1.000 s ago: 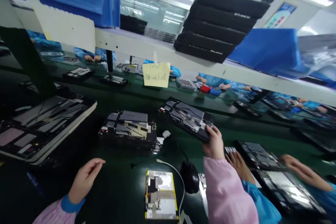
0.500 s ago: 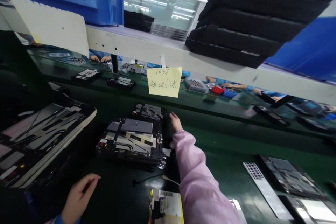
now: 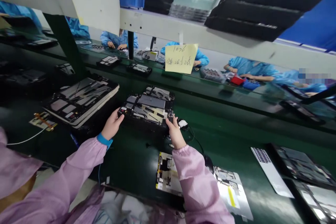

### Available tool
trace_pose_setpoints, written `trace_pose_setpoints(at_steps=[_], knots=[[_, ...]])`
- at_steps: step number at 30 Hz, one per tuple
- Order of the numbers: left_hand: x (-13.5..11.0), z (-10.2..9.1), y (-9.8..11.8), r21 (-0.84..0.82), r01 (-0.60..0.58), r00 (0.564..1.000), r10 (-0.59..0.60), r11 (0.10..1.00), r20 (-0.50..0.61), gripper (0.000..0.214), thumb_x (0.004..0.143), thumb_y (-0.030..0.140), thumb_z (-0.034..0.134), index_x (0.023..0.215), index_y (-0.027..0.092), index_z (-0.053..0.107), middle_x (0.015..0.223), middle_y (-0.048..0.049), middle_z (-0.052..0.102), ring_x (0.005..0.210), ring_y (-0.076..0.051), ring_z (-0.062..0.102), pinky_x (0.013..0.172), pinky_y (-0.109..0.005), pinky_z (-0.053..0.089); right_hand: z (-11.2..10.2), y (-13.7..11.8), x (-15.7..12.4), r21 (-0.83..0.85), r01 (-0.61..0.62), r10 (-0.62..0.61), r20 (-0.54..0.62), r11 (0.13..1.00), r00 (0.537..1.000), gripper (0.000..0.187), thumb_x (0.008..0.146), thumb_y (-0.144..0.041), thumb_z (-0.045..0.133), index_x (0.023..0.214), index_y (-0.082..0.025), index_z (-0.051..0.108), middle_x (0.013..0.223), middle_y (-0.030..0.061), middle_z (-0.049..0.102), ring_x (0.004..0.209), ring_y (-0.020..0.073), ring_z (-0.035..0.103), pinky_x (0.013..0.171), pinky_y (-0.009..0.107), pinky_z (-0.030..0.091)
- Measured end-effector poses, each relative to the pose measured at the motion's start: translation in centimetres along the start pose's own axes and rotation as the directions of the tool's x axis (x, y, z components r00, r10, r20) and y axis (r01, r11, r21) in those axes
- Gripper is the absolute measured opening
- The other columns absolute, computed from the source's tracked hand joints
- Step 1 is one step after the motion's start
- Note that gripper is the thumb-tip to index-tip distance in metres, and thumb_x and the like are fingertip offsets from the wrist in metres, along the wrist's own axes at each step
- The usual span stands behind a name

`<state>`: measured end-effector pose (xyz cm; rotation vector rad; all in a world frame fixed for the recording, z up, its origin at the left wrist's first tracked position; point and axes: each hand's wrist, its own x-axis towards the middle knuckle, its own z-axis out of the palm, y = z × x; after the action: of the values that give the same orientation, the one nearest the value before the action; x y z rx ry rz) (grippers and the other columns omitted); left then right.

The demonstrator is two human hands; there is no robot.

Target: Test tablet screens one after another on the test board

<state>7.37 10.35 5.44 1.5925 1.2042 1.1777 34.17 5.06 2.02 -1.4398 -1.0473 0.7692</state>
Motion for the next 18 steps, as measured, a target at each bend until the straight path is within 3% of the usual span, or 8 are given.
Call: trace_pose_setpoints(at_steps=[3, 5, 8, 10, 12, 14, 16, 18], knots=[[-2.5, -1.0, 1.5, -0.071, -0.082, 0.996, 0.081, 0.994, -0.028, 0.057, 0.082, 0.043, 0.054, 0.13, 0.011, 0.044, 0.137, -0.0181, 0.05, 0.127, -0.027, 0.047, 0.109, -0.042, 0.033, -1.2, -2.2, -3.1, 0.037, -0.055, 0.056, -0.027, 0.998, 0.998, 0.065, 0.081, -0.058, 0.055, 0.137, -0.028, 0.044, 0.151, 0.0027, 0.033, 0.145, 0.0241, 0.01, 0.117, 0.048, 0.012], [-5.4, -2.2, 2.5, -0.096, -0.084, 0.996, 0.084, 0.992, -0.006, 0.051, 0.082, 0.043, 0.056, 0.123, 0.014, 0.048, 0.127, -0.0148, 0.057, 0.119, -0.026, 0.053, 0.103, -0.041, 0.04, -2.5, -3.5, -6.8, 0.093, -0.057, 0.059, -0.015, 0.994, 0.998, 0.064, 0.082, -0.054, 0.058, 0.138, -0.029, 0.042, 0.149, 0.0006, 0.037, 0.143, 0.0228, 0.02, 0.118, 0.044, 0.013], [-10.7, -4.2, 3.0, -0.042, 0.071, 0.991, -0.066, 0.997, 0.116, 0.039, 0.08, 0.04, 0.06, 0.11, 0.016, 0.053, 0.105, -0.0101, 0.065, 0.095, -0.022, 0.062, 0.087, -0.036, 0.049, -4.4, -4.3, -13.6, 0.193, -0.178, 0.182, -0.003, 0.965, 0.983, 0.061, 0.082, -0.048, 0.061, 0.138, -0.036, 0.04, 0.146, -0.0029, 0.041, 0.137, 0.0203, 0.034, 0.115, 0.037, 0.027], [-14.1, -5.3, 2.2, 0.033, 0.204, 0.952, -0.206, 0.978, 0.228, 0.031, 0.079, 0.038, 0.061, 0.101, 0.016, 0.055, 0.089, -0.0063, 0.065, 0.081, -0.019, 0.062, 0.075, -0.032, 0.05, -5.2, -3.6, -17.9, 0.177, -0.267, 0.266, 0.028, 0.947, 0.963, 0.063, 0.079, -0.046, 0.064, 0.137, -0.035, 0.041, 0.148, -0.0013, 0.038, 0.137, 0.0228, 0.034, 0.111, 0.039, 0.035], [-16.8, -6.4, 0.8, 0.114, 0.305, 0.901, -0.325, 0.946, 0.287, 0.026, 0.079, 0.038, 0.06, 0.094, 0.017, 0.055, 0.081, -0.0034, 0.062, 0.073, -0.017, 0.06, 0.067, -0.03, 0.049, -5.3, -2.3, -21.2, 0.115, -0.364, 0.359, 0.066, 0.924, 0.931, 0.067, 0.076, -0.046, 0.068, 0.137, -0.035, 0.041, 0.147, 0.0008, 0.039, 0.138, 0.0245, 0.034, 0.112, 0.042, 0.034], [-18.2, -7.3, -0.6, 0.193, 0.348, 0.88, -0.391, 0.917, 0.271, 0.027, 0.078, 0.04, 0.059, 0.092, 0.018, 0.056, 0.079, -0.0024, 0.061, 0.069, -0.017, 0.059, 0.064, -0.029, 0.048, -4.6, -0.8, -23.1, 0.028, -0.416, 0.409, 0.126, 0.909, 0.904, 0.07, 0.076, -0.049, 0.067, 0.138, -0.032, 0.039, 0.148, 0.0027, 0.038, 0.139, 0.0245, 0.03, 0.114, 0.044, 0.027], [-18.3, -8.2, -1.6, 0.311, 0.312, 0.898, -0.385, 0.898, 0.213, 0.03, 0.076, 0.043, 0.058, 0.092, 0.018, 0.057, 0.079, -0.0025, 0.059, 0.063, -0.016, 0.056, 0.061, -0.029, 0.046, -3.4, 0.4, -23.6, -0.054, -0.397, 0.4, 0.185, 0.916, 0.898, 0.071, 0.077, -0.052, 0.064, 0.138, -0.028, 0.038, 0.145, 0.0058, 0.042, 0.139, 0.0246, 0.03, 0.115, 0.045, 0.022], [-17.4, -8.8, -2.2, 0.45, 0.231, 0.923, -0.34, 0.862, 0.178, 0.033, 0.074, 0.046, 0.058, 0.09, 0.018, 0.058, 0.081, -0.0028, 0.056, 0.057, -0.014, 0.052, 0.057, -0.029, 0.044, -2.2, 1.0, -23.2, -0.164, -0.327, 0.359, 0.235, 0.931, 0.903, 0.07, 0.078, -0.054, 0.062, 0.137, -0.023, 0.04, 0.133, 0.0101, 0.054, 0.133, 0.027, 0.04, 0.112, 0.047, 0.028]])
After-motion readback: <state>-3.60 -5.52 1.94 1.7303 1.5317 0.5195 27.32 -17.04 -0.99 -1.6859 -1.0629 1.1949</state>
